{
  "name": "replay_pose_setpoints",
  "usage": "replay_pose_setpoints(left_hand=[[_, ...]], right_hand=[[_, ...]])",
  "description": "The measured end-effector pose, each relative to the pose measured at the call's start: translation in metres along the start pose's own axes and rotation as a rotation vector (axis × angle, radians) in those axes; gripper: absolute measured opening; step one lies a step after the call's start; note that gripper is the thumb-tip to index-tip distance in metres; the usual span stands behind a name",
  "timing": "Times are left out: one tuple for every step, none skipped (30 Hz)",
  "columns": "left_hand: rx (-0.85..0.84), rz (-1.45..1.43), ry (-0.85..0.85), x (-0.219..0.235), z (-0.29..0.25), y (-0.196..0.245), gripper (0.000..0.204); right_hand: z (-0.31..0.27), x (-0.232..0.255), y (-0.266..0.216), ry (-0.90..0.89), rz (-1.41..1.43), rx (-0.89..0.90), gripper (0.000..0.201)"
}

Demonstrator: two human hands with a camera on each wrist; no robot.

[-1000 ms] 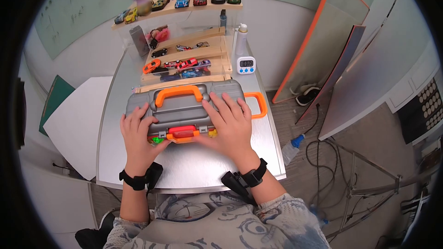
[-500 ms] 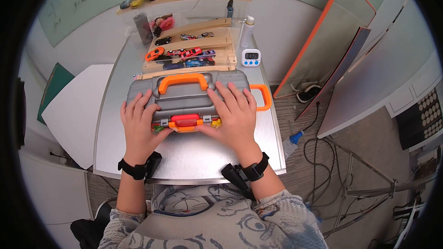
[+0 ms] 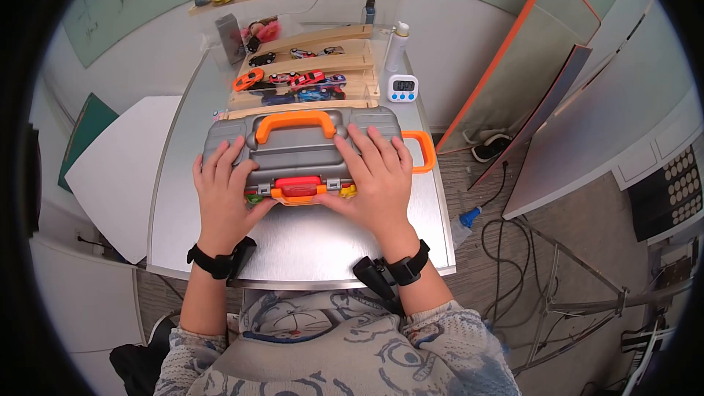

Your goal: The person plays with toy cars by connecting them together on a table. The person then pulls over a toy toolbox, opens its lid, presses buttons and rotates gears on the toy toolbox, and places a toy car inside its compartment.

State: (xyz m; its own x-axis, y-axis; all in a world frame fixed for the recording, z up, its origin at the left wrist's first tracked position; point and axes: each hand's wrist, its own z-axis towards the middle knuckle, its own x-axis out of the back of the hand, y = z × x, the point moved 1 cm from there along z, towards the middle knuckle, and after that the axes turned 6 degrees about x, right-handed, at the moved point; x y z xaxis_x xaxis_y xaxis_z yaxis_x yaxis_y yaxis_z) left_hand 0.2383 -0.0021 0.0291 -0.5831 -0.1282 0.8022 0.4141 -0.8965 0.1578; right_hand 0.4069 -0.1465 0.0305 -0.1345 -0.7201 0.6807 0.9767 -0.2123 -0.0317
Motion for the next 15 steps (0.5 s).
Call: replay_pose_setpoints(left_hand=[[0.010,-0.029,0.005,0.0000,0.0002,-0.0002,0.057],[0.010,-0.029,0.005,0.0002,0.0004,0.0000,0.057],[0.013,-0.038,0.012,0.0005,0.0007,0.0002,0.058],[0.016,-0.046,0.018,0.0007,0.0008,0.0004,0.058],[0.016,-0.047,0.019,0.0005,0.0009,-0.0001,0.058],[0.014,-0.050,0.016,0.0003,0.0008,-0.0009,0.058],[0.013,-0.052,0.013,0.0001,0.0008,-0.0013,0.058],[0.014,-0.052,0.013,0.0004,0.0008,-0.0011,0.058],[0.018,-0.054,0.007,0.0012,0.0008,-0.0007,0.058],[0.022,-0.055,-0.001,0.0019,0.0011,-0.0003,0.058],[0.022,-0.055,-0.001,0.0024,0.0015,0.0005,0.058],[0.027,-0.056,0.006,0.0028,0.0018,0.0015,0.057],[0.033,-0.056,0.014,0.0028,0.0019,0.0020,0.057],[0.033,-0.056,0.013,0.0024,0.0016,0.0018,0.057],[0.025,-0.038,0.009,0.0019,0.0011,0.0012,0.057]], right_hand=[[0.0000,-0.0001,0.0001,-0.002,0.000,-0.001,0.075],[-0.0002,0.0000,0.0002,-0.002,-0.001,-0.001,0.075],[-0.0003,0.0001,0.0005,-0.004,-0.002,0.000,0.075],[-0.0005,0.0002,0.0006,-0.006,-0.003,0.001,0.075],[-0.0004,0.0003,0.0005,-0.007,-0.003,0.002,0.075],[-0.0002,0.0003,0.0003,-0.006,-0.003,0.001,0.075],[0.0000,0.0004,0.0002,-0.005,-0.003,0.001,0.075],[0.0000,0.0003,0.0002,-0.005,-0.002,0.002,0.075],[0.0001,0.0003,0.0001,-0.005,0.001,0.002,0.075],[0.0001,0.0003,0.0002,-0.004,0.004,0.002,0.075],[0.0001,0.0002,0.0003,-0.004,0.004,0.002,0.075],[-0.0002,0.0001,0.0005,-0.003,0.001,0.003,0.075],[-0.0003,0.0000,0.0006,-0.002,0.000,0.004,0.075],[-0.0004,0.0001,0.0006,-0.003,0.000,0.004,0.075],[-0.0004,0.0001,0.0005,-0.004,-0.002,0.003,0.075]])
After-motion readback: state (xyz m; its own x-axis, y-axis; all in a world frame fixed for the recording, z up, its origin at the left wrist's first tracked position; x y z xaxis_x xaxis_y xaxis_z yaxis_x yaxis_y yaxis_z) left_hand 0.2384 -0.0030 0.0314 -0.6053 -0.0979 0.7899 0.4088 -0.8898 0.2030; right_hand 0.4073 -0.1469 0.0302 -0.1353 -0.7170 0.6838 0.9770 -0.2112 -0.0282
